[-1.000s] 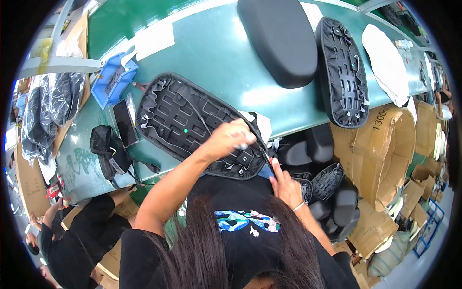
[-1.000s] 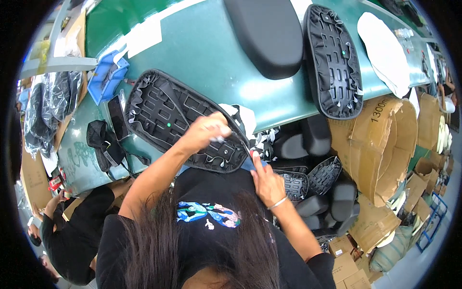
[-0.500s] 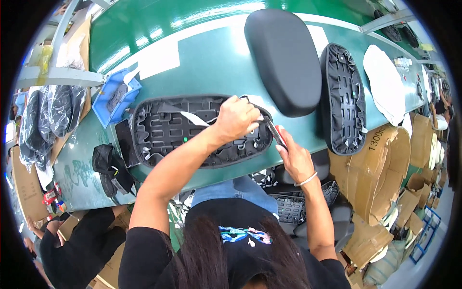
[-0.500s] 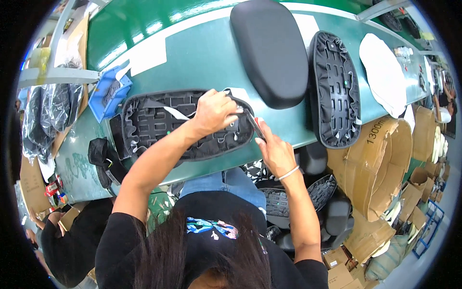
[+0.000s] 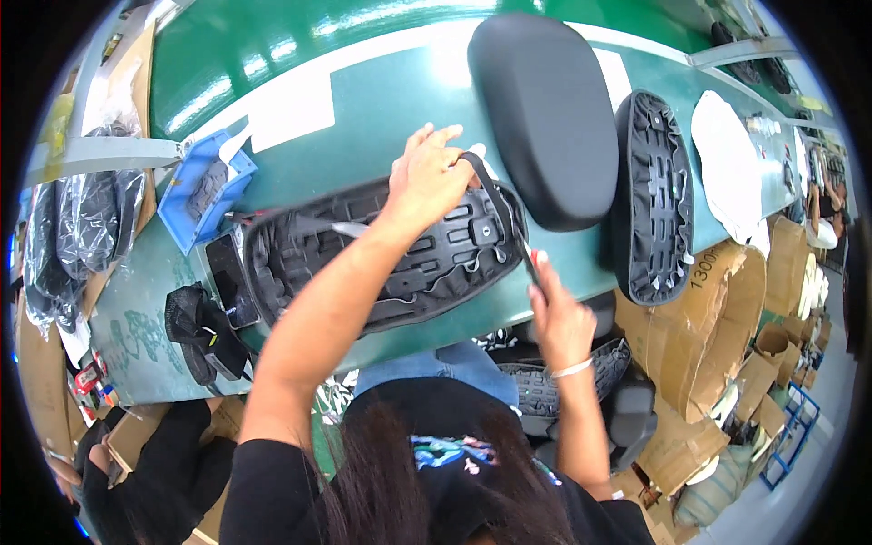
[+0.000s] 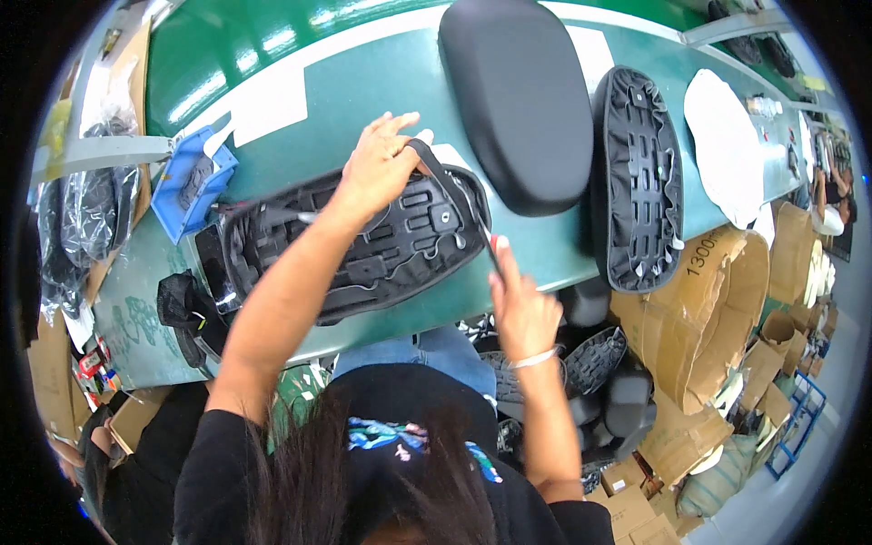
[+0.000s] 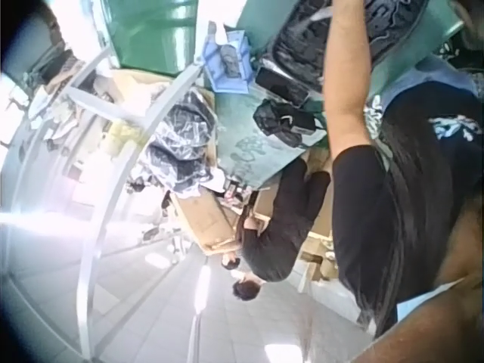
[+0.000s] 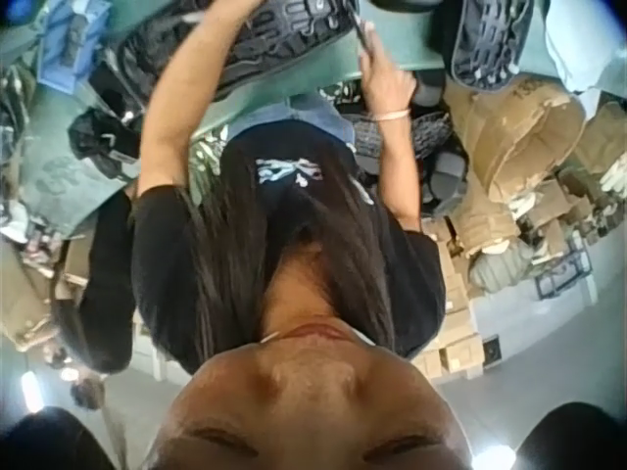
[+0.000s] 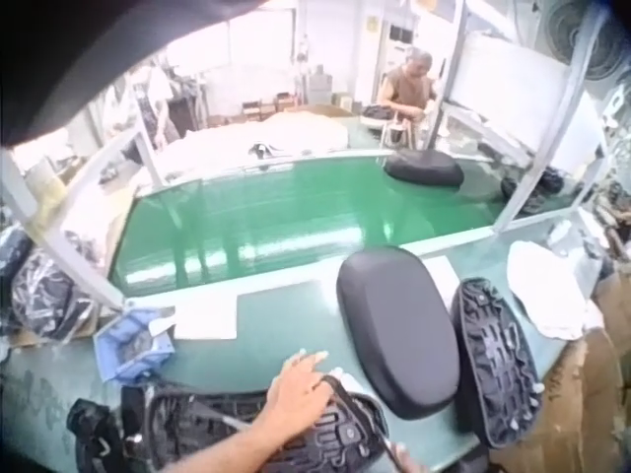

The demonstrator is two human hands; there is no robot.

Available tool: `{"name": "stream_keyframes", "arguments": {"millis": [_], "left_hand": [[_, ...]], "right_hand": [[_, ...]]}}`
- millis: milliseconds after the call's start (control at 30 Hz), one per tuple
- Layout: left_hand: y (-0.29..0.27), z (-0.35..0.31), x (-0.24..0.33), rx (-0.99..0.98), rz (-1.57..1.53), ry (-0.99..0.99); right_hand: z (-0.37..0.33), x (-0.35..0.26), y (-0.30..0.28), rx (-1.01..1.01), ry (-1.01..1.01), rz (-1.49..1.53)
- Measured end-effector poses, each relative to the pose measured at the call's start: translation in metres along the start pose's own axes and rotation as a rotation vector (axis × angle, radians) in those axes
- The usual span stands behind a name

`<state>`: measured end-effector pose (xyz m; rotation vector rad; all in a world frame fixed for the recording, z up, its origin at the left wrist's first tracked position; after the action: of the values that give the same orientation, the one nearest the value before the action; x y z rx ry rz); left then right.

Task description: Trimming excess material from motorcycle seat bases using a utility knife.

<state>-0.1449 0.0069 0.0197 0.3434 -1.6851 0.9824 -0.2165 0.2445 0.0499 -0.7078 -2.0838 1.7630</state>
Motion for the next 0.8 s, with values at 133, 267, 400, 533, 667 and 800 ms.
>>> {"name": "stream_keyframes", "arguments": {"millis": [133, 267, 400, 533, 667, 800], "left_hand": [[-0.028, 0.005, 0.014, -0.287, -0.605, -0.904], [-0.046, -0.004, -0.004, -0.259, -0.539, -0.122], [-0.064, 0.007, -0.021, -0.198, -0.889, 0.119], [-0.098, 0.017, 0.031, -0.269, -1.595, 0.422], [-0.057, 0.013, 0.030, -0.386, 0.292, 0.199], [-0.031, 0.007, 0.017, -0.321, 0.496, 0.477]], "right_hand": [[0.106, 0.026, -0.021, -0.021, -0.290, 0.007], [0.144, -0.010, -0.019, -0.045, -0.511, 0.027], [0.115, -0.026, -0.008, -0.060, -0.420, -0.011], [0.055, -0.037, -0.002, -0.017, -0.254, 0.279], [0.077, -0.046, -0.013, -0.137, -0.158, 0.253], [0.088, -0.057, -0.011, -0.173, -0.153, 0.383]]}}
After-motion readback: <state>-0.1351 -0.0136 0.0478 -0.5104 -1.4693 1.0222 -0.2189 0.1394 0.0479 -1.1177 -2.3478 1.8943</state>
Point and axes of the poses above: each hand's wrist, its own z-axis towards the middle knuckle, its own y-axis out of the palm, x = y × z, the point moved 5 cm from there along z, towards the middle knuckle, and after that the axes turned 10 degrees about -z, right-handed, at the moved point
